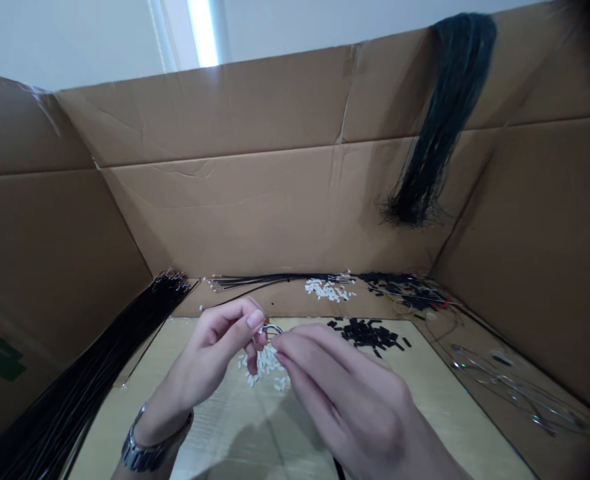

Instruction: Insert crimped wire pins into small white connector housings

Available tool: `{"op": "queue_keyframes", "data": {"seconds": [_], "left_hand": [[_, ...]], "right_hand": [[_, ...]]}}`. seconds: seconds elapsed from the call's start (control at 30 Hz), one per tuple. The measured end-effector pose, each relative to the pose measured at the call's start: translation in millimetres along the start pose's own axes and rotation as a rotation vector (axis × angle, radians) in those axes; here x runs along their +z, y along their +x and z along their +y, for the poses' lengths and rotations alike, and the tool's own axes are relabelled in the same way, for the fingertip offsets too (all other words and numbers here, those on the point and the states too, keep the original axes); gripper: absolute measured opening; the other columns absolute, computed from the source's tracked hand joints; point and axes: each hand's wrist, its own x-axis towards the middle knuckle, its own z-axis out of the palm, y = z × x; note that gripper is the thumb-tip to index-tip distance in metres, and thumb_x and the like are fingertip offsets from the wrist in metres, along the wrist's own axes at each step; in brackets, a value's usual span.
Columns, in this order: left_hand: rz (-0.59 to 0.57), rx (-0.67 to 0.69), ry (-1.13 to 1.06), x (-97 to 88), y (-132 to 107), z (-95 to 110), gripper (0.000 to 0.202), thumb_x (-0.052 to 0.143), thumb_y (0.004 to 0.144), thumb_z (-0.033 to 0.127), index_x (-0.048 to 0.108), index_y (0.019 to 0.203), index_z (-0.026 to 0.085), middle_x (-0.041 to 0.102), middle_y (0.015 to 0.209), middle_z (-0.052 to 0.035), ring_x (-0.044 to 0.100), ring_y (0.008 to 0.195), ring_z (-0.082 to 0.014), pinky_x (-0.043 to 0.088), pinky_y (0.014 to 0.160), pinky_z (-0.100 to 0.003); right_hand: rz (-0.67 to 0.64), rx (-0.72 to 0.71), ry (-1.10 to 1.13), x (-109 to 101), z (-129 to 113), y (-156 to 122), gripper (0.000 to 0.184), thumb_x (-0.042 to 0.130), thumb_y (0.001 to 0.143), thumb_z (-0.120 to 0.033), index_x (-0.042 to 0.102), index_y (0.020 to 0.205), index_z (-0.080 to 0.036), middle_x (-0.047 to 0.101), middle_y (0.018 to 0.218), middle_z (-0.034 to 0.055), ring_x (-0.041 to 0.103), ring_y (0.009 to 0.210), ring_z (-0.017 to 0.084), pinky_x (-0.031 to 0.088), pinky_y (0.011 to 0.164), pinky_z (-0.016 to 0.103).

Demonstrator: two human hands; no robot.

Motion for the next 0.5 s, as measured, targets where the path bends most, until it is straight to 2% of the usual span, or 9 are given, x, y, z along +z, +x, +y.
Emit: {"op": "queue_keyframes", "data": {"seconds": [0.2, 0.33, 0.4, 0.5], "left_hand": [[0.028, -0.008, 0.023, 1.0, -3.5, 1.1, 0.038, 0.060, 0.095, 0.044, 0.061, 0.072, 0.015, 0.057, 0.066, 0.0011, 0.055, 0.057, -0.0088, 0.049, 0.055, -0.018], [0.024, -0.012, -0.008, 1.3, -7.0, 4.7, 0.038, 0.060, 0.095, 0.045, 0.062, 0.071, 0.015, 0.059, 0.065, 0.0016, 0.057, 0.053, -0.0077, 0.049, 0.054, -0.018], [0.012, -0.017, -0.025, 1.1, -8.4, 6.0, 0.038, 0.061, 0.095, 0.044, 0.062, 0.070, 0.015, 0.060, 0.067, 0.0014, 0.059, 0.053, -0.0073, 0.050, 0.054, -0.018], [-0.016, -0.018, -0.044, 0.5, -8.4, 6.1, 0.039, 0.060, 0.095, 0.043, 0.061, 0.068, 0.015, 0.060, 0.068, 0.0012, 0.060, 0.053, -0.0074, 0.050, 0.054, -0.018]], "right_hand": [[0.041, -0.022, -0.123, 5.0, 0.6, -1.5, 0.022, 0.043, 0.102, -0.012, 0.061, 0.108, -0.021, 0.067, 0.099, 0.0035, 0.066, 0.078, 0.015, 0.058, 0.079, 0.030], [0.020, -0.125, -0.156, 2.8, 3.7, 0.8, 0.025, 0.041, 0.102, -0.011, 0.058, 0.119, -0.021, 0.067, 0.104, 0.0040, 0.067, 0.088, 0.015, 0.055, 0.073, 0.025], [0.004, -0.154, -0.128, 1.9, 5.4, 2.8, 0.024, 0.043, 0.102, -0.010, 0.056, 0.119, -0.021, 0.067, 0.106, 0.0032, 0.067, 0.089, 0.014, 0.053, 0.072, 0.024], [-0.037, -0.117, 0.021, 1.7, 7.2, 5.7, 0.019, 0.047, 0.100, -0.008, 0.056, 0.110, -0.021, 0.066, 0.102, 0.0005, 0.065, 0.088, 0.011, 0.051, 0.077, 0.023]]}}
